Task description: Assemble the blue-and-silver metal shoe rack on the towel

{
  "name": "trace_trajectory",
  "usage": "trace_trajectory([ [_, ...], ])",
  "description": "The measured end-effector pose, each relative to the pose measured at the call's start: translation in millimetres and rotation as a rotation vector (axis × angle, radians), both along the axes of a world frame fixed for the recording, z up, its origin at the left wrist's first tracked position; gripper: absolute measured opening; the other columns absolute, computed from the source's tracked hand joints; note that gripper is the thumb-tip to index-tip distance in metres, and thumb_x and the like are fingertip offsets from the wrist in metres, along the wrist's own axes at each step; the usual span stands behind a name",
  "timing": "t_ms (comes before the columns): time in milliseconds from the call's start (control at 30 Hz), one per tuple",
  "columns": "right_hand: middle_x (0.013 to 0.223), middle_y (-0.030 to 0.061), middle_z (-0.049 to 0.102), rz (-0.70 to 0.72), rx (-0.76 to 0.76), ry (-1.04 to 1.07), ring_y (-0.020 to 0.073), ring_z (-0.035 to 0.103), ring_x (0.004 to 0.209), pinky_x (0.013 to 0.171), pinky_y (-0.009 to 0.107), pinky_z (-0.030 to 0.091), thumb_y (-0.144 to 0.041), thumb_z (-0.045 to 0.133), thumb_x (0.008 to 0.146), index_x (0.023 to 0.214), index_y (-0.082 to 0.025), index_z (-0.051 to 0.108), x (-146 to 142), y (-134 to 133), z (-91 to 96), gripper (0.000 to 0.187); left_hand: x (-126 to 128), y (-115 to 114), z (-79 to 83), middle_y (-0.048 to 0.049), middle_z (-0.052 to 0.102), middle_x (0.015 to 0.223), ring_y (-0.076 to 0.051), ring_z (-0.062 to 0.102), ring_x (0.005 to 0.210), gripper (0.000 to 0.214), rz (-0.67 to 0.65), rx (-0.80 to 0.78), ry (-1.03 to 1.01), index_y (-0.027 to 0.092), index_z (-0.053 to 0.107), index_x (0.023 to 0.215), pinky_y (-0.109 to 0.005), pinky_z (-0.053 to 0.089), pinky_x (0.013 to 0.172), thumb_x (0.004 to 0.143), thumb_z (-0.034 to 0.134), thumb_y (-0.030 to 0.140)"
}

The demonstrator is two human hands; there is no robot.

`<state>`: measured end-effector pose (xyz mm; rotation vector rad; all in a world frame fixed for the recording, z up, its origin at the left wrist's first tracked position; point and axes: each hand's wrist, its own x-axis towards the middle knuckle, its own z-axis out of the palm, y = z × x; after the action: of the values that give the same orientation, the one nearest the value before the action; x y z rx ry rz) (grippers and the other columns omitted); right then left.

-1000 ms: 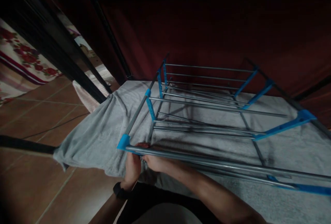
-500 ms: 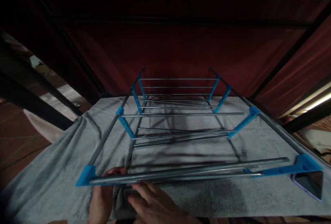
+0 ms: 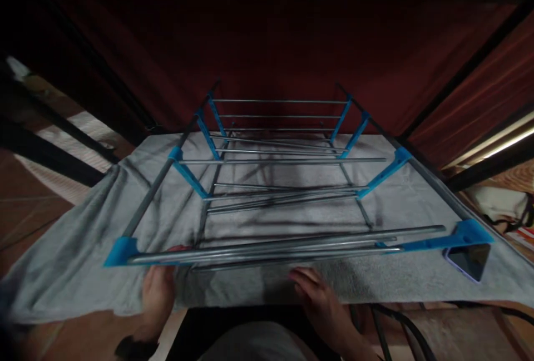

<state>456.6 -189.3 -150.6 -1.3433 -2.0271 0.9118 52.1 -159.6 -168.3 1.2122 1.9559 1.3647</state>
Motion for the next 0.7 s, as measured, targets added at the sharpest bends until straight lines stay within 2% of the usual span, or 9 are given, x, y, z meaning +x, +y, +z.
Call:
trace_trajectory([
  [67,0.138,0.0084,0.062,0.126,0.188,-0.118,0.026,0.057,0.131,0.107,0.048,0.052,-0.018,0.038,0.099,0.14,-0.03,0.058,-26.4,1.4,-12.2,0.047,2.6,-5.1,-2.9,-0.0042,0.074,0.091,-0.029,0.066,0.1,0.022,0.021,-0.014,-0.08,0.024,0.07,0.089,-0.045,0.051,0.099,0.082,0.056,0.04],
  [167,0.144,0.0121,0.057,0.243,0.364,-0.298,0.0274,0.052,0.134,0.111,0.05,0.047,-0.007,0.04,0.095,0.144,-0.02,0.054,-67.9,13.4,-21.5,0.053,2.5,-8.9,-5.2,-0.0039,0.073,0.087,-0.029,0.066,0.095,0.022,-0.053,-0.045,-0.103,0.023,0.07,0.087,-0.043,0.053,0.093,0.072,0.06,0.034],
  [300,0.137,0.0126,0.063,0.26,0.361,-0.481,0.0274,0.061,0.124,0.105,0.049,0.051,0.0,0.042,0.09,0.144,-0.02,0.053,-106.4,35.6,-29.0,0.059,0.4,-12.4,-0.6,-0.0049,0.074,0.092,-0.027,0.067,0.092,0.032,-0.164,-0.078,-0.05,0.022,0.07,0.097,-0.042,0.052,0.092,0.068,0.059,0.028],
  [367,0.134,0.0135,0.064,0.253,0.321,-0.533,0.0284,0.063,0.12,0.102,0.048,0.053,0.002,0.042,0.088,0.141,-0.019,0.056,-115.7,42.0,-29.4,0.059,-0.1,-13.9,3.2,-0.005,0.073,0.089,-0.026,0.067,0.087,0.031,-0.203,-0.112,-0.03,0.021,0.07,0.096,-0.042,0.053,0.089,0.069,0.059,0.029],
  [433,0.133,0.0136,0.065,0.237,0.289,-0.514,0.0287,0.064,0.12,0.101,0.048,0.053,0.001,0.043,0.089,0.139,-0.019,0.059,-118.9,42.5,-22.0,0.057,-2.3,-13.6,7.7,-0.0049,0.074,0.087,-0.026,0.067,0.085,0.027,-0.228,-0.13,-0.034,0.021,0.07,0.093,-0.043,0.053,0.089,0.069,0.06,0.03],
  [500,0.135,0.0113,0.064,0.241,0.239,-0.395,0.0267,0.061,0.124,0.105,0.046,0.052,-0.005,0.046,0.093,0.141,-0.024,0.058,-114.3,37.2,-2.4,0.053,-9.6,-9.7,15.2,-0.0051,0.075,0.091,-0.027,0.068,0.09,0.025,-0.226,-0.115,-0.059,0.021,0.069,0.091,-0.044,0.053,0.093,0.069,0.062,0.031],
  [567,0.139,0.006,0.062,0.305,0.119,-0.216,0.0233,0.06,0.127,0.107,0.04,0.052,-0.015,0.048,0.096,0.142,-0.033,0.057,-97.8,27.9,29.6,0.05,-23.9,-0.8,30.1,-0.0039,0.076,0.096,-0.029,0.068,0.099,0.024,-0.153,-0.064,-0.075,0.022,0.068,0.089,-0.046,0.051,0.098,0.068,0.063,0.033],
  [633,0.132,-0.0005,0.067,0.428,-0.091,-0.064,0.0214,0.066,0.119,0.099,0.036,0.058,-0.023,0.051,0.095,0.139,-0.046,0.057,-64.4,18.9,70.0,0.05,-44.4,13.6,56.4,0.0001,0.075,0.1,-0.028,0.067,0.104,0.024,-0.015,0.017,-0.05,0.025,0.067,0.091,-0.046,0.05,0.101,0.069,0.062,0.033],
  [700,0.112,-0.0037,0.075,0.527,-0.305,-0.022,0.0218,0.073,0.102,0.085,0.035,0.062,-0.035,0.061,0.09,0.128,-0.059,0.061,-13.6,15.8,113.0,0.045,-66.6,33.5,95.4,0.0054,0.073,0.107,-0.024,0.066,0.104,0.029,0.111,0.121,0.037,0.027,0.065,0.101,-0.044,0.052,0.1,0.074,0.056,0.031],
])
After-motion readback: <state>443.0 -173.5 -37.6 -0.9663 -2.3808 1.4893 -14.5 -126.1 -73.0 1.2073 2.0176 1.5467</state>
